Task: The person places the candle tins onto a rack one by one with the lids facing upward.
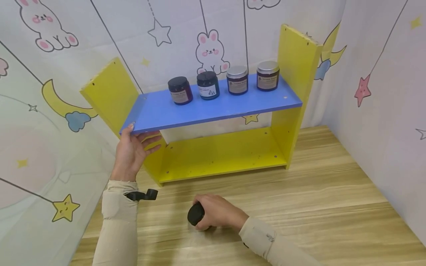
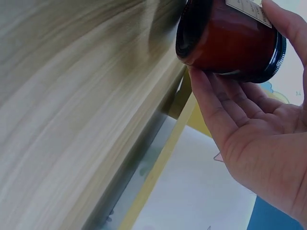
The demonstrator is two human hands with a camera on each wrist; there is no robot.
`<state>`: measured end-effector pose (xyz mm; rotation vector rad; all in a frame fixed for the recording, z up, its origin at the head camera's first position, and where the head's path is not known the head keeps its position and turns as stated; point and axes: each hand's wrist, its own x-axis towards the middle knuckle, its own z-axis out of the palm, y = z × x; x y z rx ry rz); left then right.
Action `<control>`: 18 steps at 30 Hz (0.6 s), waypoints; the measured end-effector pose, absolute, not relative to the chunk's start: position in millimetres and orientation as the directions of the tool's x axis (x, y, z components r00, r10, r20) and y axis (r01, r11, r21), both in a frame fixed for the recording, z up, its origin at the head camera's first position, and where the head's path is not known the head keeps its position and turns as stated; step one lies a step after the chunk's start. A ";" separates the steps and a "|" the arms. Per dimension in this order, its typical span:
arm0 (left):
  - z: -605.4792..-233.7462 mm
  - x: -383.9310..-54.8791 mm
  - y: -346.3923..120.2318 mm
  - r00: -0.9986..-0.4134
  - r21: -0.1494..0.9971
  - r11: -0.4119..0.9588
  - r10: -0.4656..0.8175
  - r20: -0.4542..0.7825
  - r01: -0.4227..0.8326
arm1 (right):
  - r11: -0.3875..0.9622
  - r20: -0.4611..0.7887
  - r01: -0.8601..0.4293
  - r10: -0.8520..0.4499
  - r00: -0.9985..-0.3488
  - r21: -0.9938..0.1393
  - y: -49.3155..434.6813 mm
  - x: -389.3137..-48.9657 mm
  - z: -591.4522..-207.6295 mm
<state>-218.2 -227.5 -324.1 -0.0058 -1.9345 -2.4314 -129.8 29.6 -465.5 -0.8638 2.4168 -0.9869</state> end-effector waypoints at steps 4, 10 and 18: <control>-323.9 -218.7 -226.6 -0.999 0.972 -0.232 -0.024 0.025 0.030 | 0.559 -0.102 -0.401 -0.664 -0.741 -0.726 32.1 -129.9 -467.9; -323.3 -218.4 -225.7 -0.999 0.969 -0.247 -0.026 0.022 0.028 | 0.527 -0.085 -0.395 -0.672 -0.735 -0.752 35.8 -129.1 -472.3; -322.6 -219.9 -226.1 -1.000 0.962 -0.275 -0.026 -0.004 0.003 | 0.515 -0.081 -0.361 -0.652 -0.754 -0.778 39.5 -125.9 -476.2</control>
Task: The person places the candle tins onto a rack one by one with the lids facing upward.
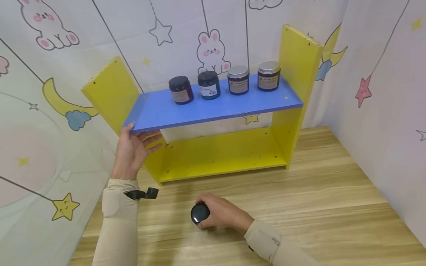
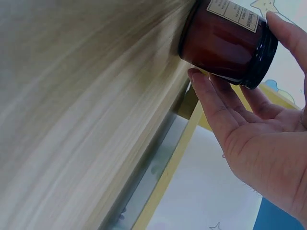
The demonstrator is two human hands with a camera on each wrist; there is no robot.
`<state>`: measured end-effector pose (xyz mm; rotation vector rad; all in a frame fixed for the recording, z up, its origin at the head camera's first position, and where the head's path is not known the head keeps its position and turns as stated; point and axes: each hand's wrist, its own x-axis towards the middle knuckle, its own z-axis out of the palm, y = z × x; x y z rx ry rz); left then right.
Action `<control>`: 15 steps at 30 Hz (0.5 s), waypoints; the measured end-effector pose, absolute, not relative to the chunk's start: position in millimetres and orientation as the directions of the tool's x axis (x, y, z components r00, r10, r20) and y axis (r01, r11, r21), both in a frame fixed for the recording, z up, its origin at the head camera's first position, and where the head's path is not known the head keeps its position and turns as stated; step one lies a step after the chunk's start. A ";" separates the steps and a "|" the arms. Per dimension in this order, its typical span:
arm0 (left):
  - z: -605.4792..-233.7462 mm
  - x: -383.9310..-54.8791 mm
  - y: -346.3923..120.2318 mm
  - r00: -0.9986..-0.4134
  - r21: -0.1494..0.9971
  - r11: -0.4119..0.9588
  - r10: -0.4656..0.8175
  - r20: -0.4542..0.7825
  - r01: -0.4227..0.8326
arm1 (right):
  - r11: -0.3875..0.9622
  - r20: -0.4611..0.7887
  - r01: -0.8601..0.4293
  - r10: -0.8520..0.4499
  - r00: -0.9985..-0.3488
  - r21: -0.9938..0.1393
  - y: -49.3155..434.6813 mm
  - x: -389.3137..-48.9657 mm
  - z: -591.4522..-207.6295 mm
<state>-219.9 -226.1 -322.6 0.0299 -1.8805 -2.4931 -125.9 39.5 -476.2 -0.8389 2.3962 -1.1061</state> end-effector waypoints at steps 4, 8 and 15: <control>-321.3 -219.4 -226.1 -1.000 0.960 -0.281 -0.029 -0.004 0.004 | 0.506 -0.054 -0.370 -0.643 -0.764 -0.780 38.8 -123.6 -478.2; -320.3 -218.1 -225.4 -1.000 0.958 -0.288 -0.024 0.003 0.010 | 0.506 -0.047 -0.364 -0.630 -0.775 -0.782 38.0 -121.4 -479.6; -319.5 -217.6 -223.9 -1.000 0.958 -0.288 -0.031 0.001 0.010 | 0.503 -0.054 -0.347 -0.622 -0.781 -0.791 38.2 -120.8 -481.5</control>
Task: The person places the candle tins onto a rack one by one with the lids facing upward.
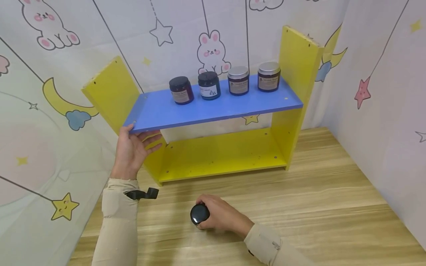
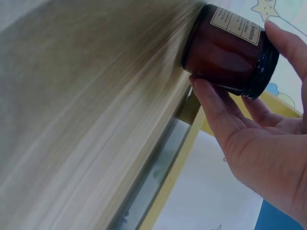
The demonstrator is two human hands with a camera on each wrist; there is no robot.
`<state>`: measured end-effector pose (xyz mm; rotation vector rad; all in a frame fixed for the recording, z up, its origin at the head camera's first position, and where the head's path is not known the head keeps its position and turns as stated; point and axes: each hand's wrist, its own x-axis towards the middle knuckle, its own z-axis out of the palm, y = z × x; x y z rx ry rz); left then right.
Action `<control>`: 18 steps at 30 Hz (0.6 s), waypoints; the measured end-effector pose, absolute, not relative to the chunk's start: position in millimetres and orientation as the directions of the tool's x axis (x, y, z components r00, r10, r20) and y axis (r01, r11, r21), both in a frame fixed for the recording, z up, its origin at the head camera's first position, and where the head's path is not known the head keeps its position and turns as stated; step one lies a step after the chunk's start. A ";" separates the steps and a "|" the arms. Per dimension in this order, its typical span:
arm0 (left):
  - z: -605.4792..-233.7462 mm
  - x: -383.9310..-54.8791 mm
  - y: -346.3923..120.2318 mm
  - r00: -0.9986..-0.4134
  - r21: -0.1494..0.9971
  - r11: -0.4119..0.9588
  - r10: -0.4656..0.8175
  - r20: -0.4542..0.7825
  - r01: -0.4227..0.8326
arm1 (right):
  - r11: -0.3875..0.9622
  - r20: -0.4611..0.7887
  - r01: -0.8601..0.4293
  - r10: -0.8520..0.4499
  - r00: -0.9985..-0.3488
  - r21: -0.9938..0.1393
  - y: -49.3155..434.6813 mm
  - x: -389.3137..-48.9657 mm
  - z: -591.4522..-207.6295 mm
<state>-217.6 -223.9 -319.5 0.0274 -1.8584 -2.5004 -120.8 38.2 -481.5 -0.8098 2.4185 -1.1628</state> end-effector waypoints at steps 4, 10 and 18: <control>-319.4 -217.9 -223.7 -0.999 0.954 -0.300 -0.032 -0.007 0.003 | 0.504 -0.061 -0.337 -0.619 -0.783 -0.795 38.3 -120.5 -481.8; -318.1 -219.0 -222.5 -0.999 0.950 -0.311 -0.030 -0.021 -0.011 | 0.507 -0.063 -0.334 -0.616 -0.785 -0.794 38.4 -120.0 -482.1; -317.4 -219.7 -221.3 -0.999 0.951 -0.308 -0.040 -0.022 -0.009 | 0.474 -0.051 -0.330 -0.628 -0.777 -0.816 39.2 -121.0 -482.9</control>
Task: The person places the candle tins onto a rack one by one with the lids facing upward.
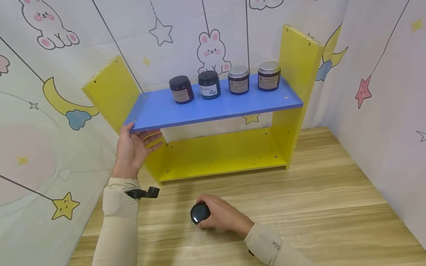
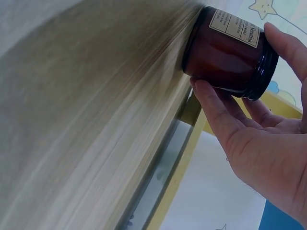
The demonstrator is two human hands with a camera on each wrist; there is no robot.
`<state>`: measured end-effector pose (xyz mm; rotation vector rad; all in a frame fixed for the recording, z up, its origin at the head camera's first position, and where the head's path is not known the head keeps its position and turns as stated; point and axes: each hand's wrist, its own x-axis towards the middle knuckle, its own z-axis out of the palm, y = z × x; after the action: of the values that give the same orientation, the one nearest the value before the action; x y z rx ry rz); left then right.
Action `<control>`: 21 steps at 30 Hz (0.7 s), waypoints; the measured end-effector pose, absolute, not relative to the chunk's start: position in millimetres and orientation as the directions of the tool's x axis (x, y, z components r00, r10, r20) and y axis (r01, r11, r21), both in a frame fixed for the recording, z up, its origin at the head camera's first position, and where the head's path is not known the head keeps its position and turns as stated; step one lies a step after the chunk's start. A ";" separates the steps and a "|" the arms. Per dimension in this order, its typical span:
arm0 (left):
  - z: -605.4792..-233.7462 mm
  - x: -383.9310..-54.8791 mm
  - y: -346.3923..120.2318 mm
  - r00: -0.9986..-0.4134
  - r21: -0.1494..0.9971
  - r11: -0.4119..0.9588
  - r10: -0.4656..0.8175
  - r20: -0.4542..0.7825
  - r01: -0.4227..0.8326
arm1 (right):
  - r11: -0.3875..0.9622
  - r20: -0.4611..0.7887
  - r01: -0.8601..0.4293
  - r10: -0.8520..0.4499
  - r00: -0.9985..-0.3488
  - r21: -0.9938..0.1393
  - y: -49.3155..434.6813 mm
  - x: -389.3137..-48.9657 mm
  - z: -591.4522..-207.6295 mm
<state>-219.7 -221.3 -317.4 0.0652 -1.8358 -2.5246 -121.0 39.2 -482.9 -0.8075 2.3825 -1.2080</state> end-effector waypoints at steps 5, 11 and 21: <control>-317.6 -220.3 -221.5 -0.998 0.953 -0.304 -0.051 -0.025 -0.009 | 0.454 -0.046 -0.326 -0.637 -0.770 -0.830 40.0 -121.6 -482.6; -318.1 -220.8 -222.3 -0.998 0.952 -0.307 -0.053 -0.018 -0.001 | 0.442 -0.055 -0.303 -0.635 -0.771 -0.845 41.0 -122.4 -481.8; -317.7 -221.1 -221.9 -0.998 0.955 -0.298 -0.055 -0.020 -0.002 | 0.405 -0.095 -0.219 -0.626 -0.774 -0.888 43.9 -124.5 -482.9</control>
<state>-221.1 -221.9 -317.7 0.0757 -1.8411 -2.5036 -124.5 43.9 -482.9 -0.7234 2.2513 -1.3299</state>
